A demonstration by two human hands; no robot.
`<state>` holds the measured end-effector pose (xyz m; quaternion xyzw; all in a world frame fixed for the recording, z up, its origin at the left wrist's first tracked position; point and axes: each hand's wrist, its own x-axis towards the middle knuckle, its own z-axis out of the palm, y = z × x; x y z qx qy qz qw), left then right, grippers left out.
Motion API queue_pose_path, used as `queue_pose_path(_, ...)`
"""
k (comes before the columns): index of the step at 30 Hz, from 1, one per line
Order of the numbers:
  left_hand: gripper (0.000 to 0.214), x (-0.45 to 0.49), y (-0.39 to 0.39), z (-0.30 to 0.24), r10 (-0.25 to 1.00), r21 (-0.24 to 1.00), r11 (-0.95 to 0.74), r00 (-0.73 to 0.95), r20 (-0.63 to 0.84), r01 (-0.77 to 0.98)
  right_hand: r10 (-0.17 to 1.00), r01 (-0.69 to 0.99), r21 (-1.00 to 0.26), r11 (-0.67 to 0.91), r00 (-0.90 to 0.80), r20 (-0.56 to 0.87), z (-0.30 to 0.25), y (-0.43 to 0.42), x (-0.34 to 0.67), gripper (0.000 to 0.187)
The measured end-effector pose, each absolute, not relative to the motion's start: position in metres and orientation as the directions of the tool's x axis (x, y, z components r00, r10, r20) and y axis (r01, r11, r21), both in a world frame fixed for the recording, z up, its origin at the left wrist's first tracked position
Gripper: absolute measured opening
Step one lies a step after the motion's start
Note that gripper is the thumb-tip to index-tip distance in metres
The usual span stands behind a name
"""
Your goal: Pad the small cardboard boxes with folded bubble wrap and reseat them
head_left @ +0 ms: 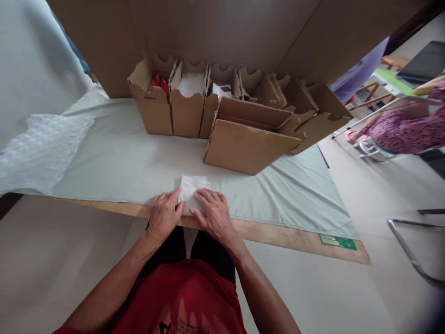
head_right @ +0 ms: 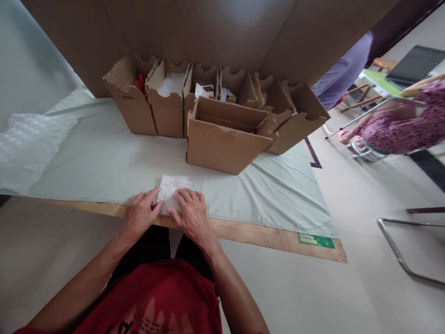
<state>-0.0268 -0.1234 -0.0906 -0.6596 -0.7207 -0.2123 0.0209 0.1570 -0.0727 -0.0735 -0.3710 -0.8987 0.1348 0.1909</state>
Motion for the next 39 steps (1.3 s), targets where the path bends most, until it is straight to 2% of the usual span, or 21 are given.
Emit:
queue_pose_path(2,0.031,-0.029,-0.125,-0.089,0.942,0.288,0.023,-0.117,0.315,0.957,0.711,0.592,-0.417,0.69,-0.662,0.237,-0.074,-0.075,0.166,0.045)
queue_pose_path(4,0.03,-0.033,-0.13,-0.088,0.921,0.308,-0.015,-0.106,0.375,0.951,0.688,0.57,-0.415,0.709,-0.688,0.23,-0.076,-0.077,0.174,0.047)
queue_pose_path(7,0.03,-0.038,-0.138,-0.084,0.874,0.326,-0.173,-0.008,0.486,0.929,0.666,0.562,-0.383,0.733,-0.705,0.242,-0.082,-0.08,0.18,0.036)
queue_pose_path(10,0.036,-0.043,-0.142,-0.08,0.862,0.332,-0.359,0.174,0.477,0.872,0.662,0.553,-0.38,0.742,-0.693,0.285,-0.084,-0.076,0.176,0.029)
queue_pose_path(14,0.036,-0.05,-0.137,-0.079,0.863,0.389,-0.427,0.24,0.444,0.816,0.685,0.494,-0.516,0.7,-0.67,0.288,-0.073,-0.068,0.171,0.026)
queue_pose_path(17,0.031,-0.052,-0.13,-0.082,0.871,0.509,-0.401,0.144,0.47,0.762,0.713,0.439,-0.64,0.631,-0.654,0.254,-0.062,-0.067,0.175,0.025)
queue_pose_path(20,0.02,-0.05,-0.128,-0.081,0.922,0.642,-0.272,0.004,0.387,0.717,0.773,0.489,-0.695,0.528,-0.615,0.155,-0.058,-0.068,0.177,0.042)
queue_pose_path(25,0.032,-0.044,-0.125,-0.076,0.966,0.773,-0.022,-0.186,0.18,0.634,0.872,0.615,-0.712,0.338,-0.489,-0.008,-0.065,-0.057,0.165,0.028)
queue_pose_path(28,0.028,-0.043,-0.118,-0.08,0.944,0.722,0.027,-0.254,0.208,0.691,0.899,0.659,-0.688,0.305,-0.438,-0.02,-0.072,-0.047,0.154,0.032)
queue_pose_path(33,0.023,-0.042,-0.107,-0.093,0.895,0.525,0.028,-0.255,0.365,0.851,0.872,0.716,-0.508,0.478,-0.455,0.18,-0.078,-0.037,0.146,0.041)
queue_pose_path(36,0.027,-0.041,-0.106,-0.095,0.895,0.473,0.03,-0.234,0.38,0.881,0.82,0.718,-0.419,0.556,-0.556,0.135,-0.075,-0.032,0.142,0.046)
queue_pose_path(39,0.03,-0.042,-0.107,-0.094,0.907,0.507,0.027,-0.234,0.349,0.862,0.788,0.714,-0.393,0.58,-0.613,0.049,-0.068,-0.027,0.137,0.035)
